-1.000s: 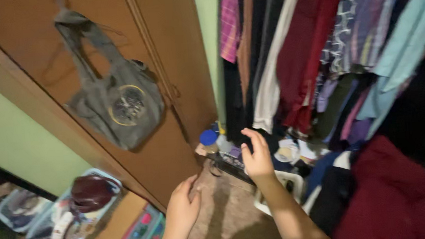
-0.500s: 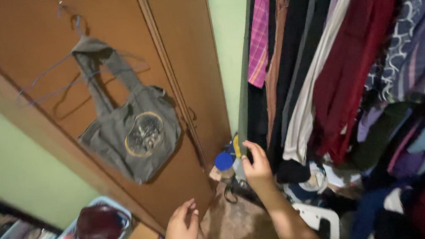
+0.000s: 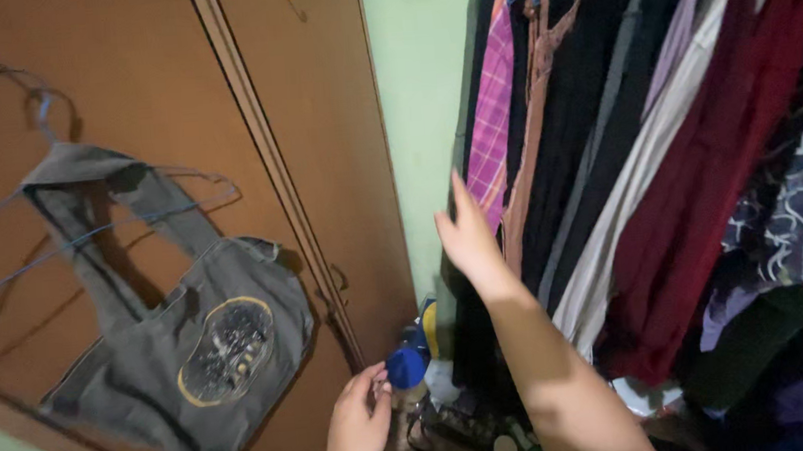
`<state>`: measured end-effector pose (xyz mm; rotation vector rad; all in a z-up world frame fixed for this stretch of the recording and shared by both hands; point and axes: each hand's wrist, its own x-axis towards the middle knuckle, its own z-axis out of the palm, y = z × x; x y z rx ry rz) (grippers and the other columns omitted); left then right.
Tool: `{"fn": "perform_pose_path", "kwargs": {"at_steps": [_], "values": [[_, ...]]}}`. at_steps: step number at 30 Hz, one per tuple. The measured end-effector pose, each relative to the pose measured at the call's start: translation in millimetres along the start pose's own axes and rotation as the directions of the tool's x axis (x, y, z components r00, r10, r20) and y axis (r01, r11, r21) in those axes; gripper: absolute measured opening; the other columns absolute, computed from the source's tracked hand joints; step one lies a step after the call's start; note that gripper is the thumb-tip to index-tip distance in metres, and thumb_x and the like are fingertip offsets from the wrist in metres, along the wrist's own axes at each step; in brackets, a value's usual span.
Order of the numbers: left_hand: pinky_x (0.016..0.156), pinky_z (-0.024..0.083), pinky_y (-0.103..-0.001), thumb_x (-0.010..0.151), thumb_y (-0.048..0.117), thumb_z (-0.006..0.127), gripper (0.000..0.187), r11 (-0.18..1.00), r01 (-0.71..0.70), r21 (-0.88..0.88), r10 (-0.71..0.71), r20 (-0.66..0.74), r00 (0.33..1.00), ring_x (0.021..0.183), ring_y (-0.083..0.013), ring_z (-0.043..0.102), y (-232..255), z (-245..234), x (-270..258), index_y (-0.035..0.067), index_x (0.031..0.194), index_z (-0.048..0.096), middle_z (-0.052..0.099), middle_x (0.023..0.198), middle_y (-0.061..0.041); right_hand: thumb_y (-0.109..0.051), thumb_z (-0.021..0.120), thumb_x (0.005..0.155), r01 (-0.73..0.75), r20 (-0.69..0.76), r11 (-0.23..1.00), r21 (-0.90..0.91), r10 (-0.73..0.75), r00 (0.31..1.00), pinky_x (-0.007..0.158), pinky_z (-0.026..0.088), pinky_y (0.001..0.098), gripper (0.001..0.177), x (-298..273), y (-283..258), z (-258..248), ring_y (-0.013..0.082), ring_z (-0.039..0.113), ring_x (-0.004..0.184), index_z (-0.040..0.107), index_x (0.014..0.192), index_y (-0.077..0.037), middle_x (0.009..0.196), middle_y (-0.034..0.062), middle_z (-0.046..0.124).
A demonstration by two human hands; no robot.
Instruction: The person removes several items of clothing including a black garment, a white shirt, a blue jacket, a green hoodie, and a red shirt from hangers in a closet and places them into a laundry basket.
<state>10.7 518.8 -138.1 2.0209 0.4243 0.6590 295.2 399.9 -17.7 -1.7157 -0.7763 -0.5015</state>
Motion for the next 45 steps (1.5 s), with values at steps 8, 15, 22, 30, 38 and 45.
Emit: {"fn": "perform_pose_path", "kwargs": {"at_steps": [8, 15, 22, 30, 38, 45], "values": [[0.094, 0.056, -0.035, 0.09, 0.012, 0.066, 0.031, 0.971, -0.215, -0.101, 0.225, 0.105, 0.969, 0.108, -0.0251, 0.074, -0.2, 20.9, 106.2, 0.002, 0.12, 0.068, 0.075, 0.116, -0.014, -0.018, 0.066, 0.094, 0.018, -0.156, 0.934, -0.356, -0.079, 0.985, 0.125, 0.024, 0.0441, 0.082, 93.3, 1.6, -10.9, 0.0436, 0.024, 0.155, 0.021, 0.16, 0.002, 0.165, 0.0312, 0.024], [0.097, 0.054, -0.035, 0.092, 0.012, 0.062, 0.035, 0.943, -0.17, -0.285, 0.266, 0.346, 0.9, 0.113, -0.0261, 0.073, 18.1, 50.5, 205.4, 0.005, 0.127, 0.063, 0.073, 0.12, -0.014, -0.037, 0.065, 0.097, -0.483, -0.344, 0.704, -0.52, 0.346, 0.873, 0.106, 0.044, 0.0512, 0.077, 131.1, -59.2, -30.3, 0.0476, 0.055, 0.124, 0.028, 0.161, -0.015, 0.139, 0.032, 0.051], [0.093, 0.053, -0.035, 0.093, 0.014, 0.066, 0.035, 0.895, -0.332, -0.298, 0.436, 0.426, 0.793, 0.11, -0.0269, 0.069, 59.5, 61.7, 242.3, 0.007, 0.127, 0.066, 0.072, 0.119, -0.013, -0.022, 0.071, 0.093, 0.109, -0.269, 0.845, -0.524, -0.285, 0.92, 0.099, 0.052, 0.0466, 0.064, 231.3, -60.6, -54.9, 0.0456, 0.065, 0.117, 0.044, 0.145, 0.003, 0.123, 0.0308, 0.068], [0.083, 0.058, -0.032, 0.09, 0.012, 0.069, 0.033, 0.836, -0.36, -0.414, 0.515, 0.367, 0.774, 0.103, -0.0217, 0.073, 39.7, 65.8, 282.6, 0.007, 0.123, 0.068, 0.074, 0.116, -0.012, -0.046, 0.069, 0.095, -0.481, -0.423, 0.563, -0.672, 0.24, 0.874, 0.102, 0.052, 0.0463, 0.059, 367.8, -54.3, -75.2, 0.0438, 0.064, 0.119, 0.067, 0.124, 0.006, 0.123, 0.0302, 0.067], [0.089, 0.058, -0.032, 0.085, 0.013, 0.073, 0.038, 0.856, -0.337, -0.393, 0.473, 0.329, 0.818, 0.1, -0.0192, 0.075, -4.6, 88.5, 316.4, 0.01, 0.123, 0.07, 0.077, 0.113, -0.008, -0.028, 0.065, 0.094, -0.505, -0.557, 0.552, -0.663, 0.087, 0.826, 0.091, 0.054, 0.0502, 0.031, 378.7, -43.9, -70.3, 0.0414, 0.067, 0.108, 0.064, 0.111, -0.002, 0.112, 0.0255, 0.07], [0.072, 0.059, -0.033, 0.087, 0.015, 0.072, 0.041, 0.932, -0.21, -0.294, 0.325, 0.431, 0.842, 0.102, -0.0136, 0.075, 10.6, 63.8, 310.6, 0.015, 0.128, 0.07, 0.077, 0.115, -0.003, -0.025, 0.061, 0.098, -0.203, -0.491, 0.659, -0.724, -0.286, 0.823, 0.088, 0.051, 0.0526, 0.024, 335.4, -129.0, -55.1, 0.047, 0.064, 0.1, 0.065, 0.102, -0.002, 0.103, 0.0288, 0.07]]}}
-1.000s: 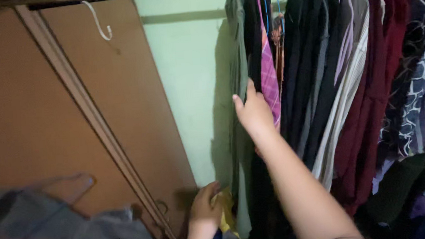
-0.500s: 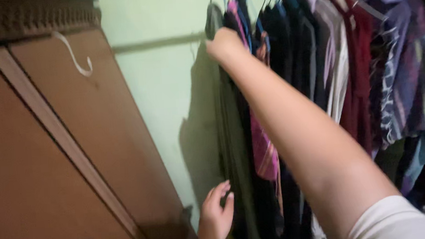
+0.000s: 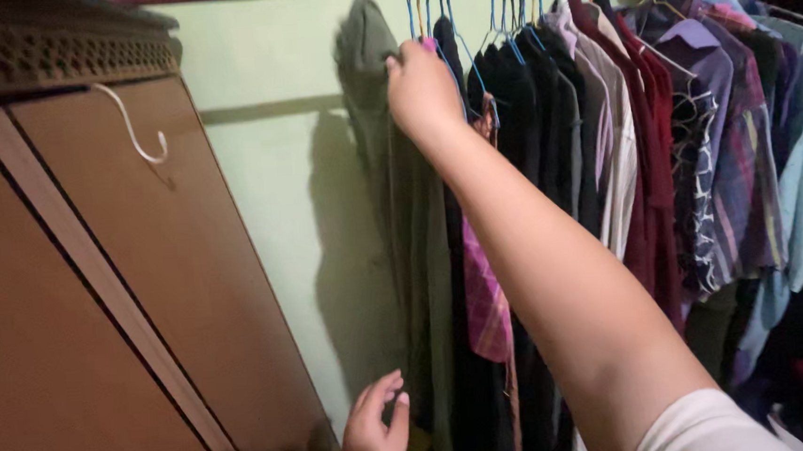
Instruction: The person removes several items of clothing including a black garment, a white shirt, a blue jacket, a green hoodie, and a red shirt from hangers in a closet and places them into a laundry basket.
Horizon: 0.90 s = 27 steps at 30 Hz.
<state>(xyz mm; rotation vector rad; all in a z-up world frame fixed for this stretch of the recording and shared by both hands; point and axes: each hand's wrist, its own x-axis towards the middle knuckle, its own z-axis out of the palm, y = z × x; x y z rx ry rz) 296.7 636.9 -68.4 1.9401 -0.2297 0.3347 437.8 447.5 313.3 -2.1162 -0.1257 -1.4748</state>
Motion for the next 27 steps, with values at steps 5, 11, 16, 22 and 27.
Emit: {"fn": "perform_pose_path", "kwargs": {"at_steps": [5, 11, 16, 22, 27], "values": [[0.079, 0.059, -0.029, 0.085, 0.009, 0.071, 0.032, 0.946, -0.325, -0.007, 0.32, -0.15, 0.936, 0.097, -0.0192, 0.075, 29.2, -3.6, -9.1, 0.007, 0.118, 0.072, 0.078, 0.109, -0.008, -0.023, 0.061, 0.102, 0.057, 0.052, 0.933, 0.355, -0.081, 0.995, 0.087, 0.054, 0.0354, 0.027, -87.1, -0.3, -103.2, 0.0273, 0.073, 0.098, 0.067, 0.118, -0.002, 0.103, 0.0181, 0.074], [0.079, 0.061, -0.034, 0.091, 0.009, 0.065, 0.026, 0.969, -0.245, 0.026, 0.243, -0.273, 0.931, 0.109, -0.0262, 0.069, 83.5, -28.2, -26.2, 0.007, 0.116, 0.071, 0.071, 0.12, -0.012, -0.016, 0.062, 0.1, -0.078, 0.182, 0.966, 0.245, 0.033, 0.983, 0.086, 0.053, 0.0292, 0.027, -220.2, 37.2, -187.1, 0.0167, 0.072, 0.098, 0.067, 0.122, -0.001, 0.103, 0.0122, 0.076], [0.109, 0.047, -0.046, 0.093, 0.011, 0.066, 0.034, 0.787, -0.496, 0.366, 0.615, -0.409, 0.674, 0.121, -0.0365, 0.061, 127.0, -37.8, -25.1, 0.002, 0.126, 0.063, 0.064, 0.127, -0.019, -0.01, 0.064, 0.092, -0.112, 0.344, 0.967, 0.229, 0.027, 0.938, 0.083, 0.055, 0.0286, 0.028, -300.9, 106.6, -263.9, 0.0159, 0.073, 0.092, 0.068, 0.117, 0.002, 0.099, 0.0099, 0.077], [0.095, 0.042, -0.053, 0.075, 0.031, 0.074, 0.051, 0.484, -0.637, 0.6, 0.843, -0.122, 0.525, 0.109, -0.041, 0.06, 141.8, -12.1, -17.6, 0.001, 0.116, 0.064, 0.066, 0.115, -0.017, -0.01, 0.065, 0.09, -0.309, 0.48, 0.926, 0.217, 0.174, 0.86, 0.079, 0.057, 0.0292, 0.026, -355.7, 167.2, -390.3, 0.0166, 0.076, 0.086, 0.073, 0.113, 0.002, 0.097, 0.0085, 0.076], [0.071, 0.048, -0.046, 0.084, 0.038, 0.077, 0.033, 0.498, -0.807, 0.317, 0.839, 0.059, 0.541, 0.079, -0.0342, 0.061, 160.7, 76.9, -67.1, 0.007, 0.09, 0.064, 0.061, 0.082, -0.009, -0.015, 0.068, 0.089, -0.521, 0.52, 0.854, -0.005, 0.447, 0.728, 0.087, 0.055, 0.032, 0.033, -361.8, 184.2, -498.9, 0.018, 0.071, 0.097, 0.073, 0.116, 0.003, 0.104, 0.0095, 0.081]]}}
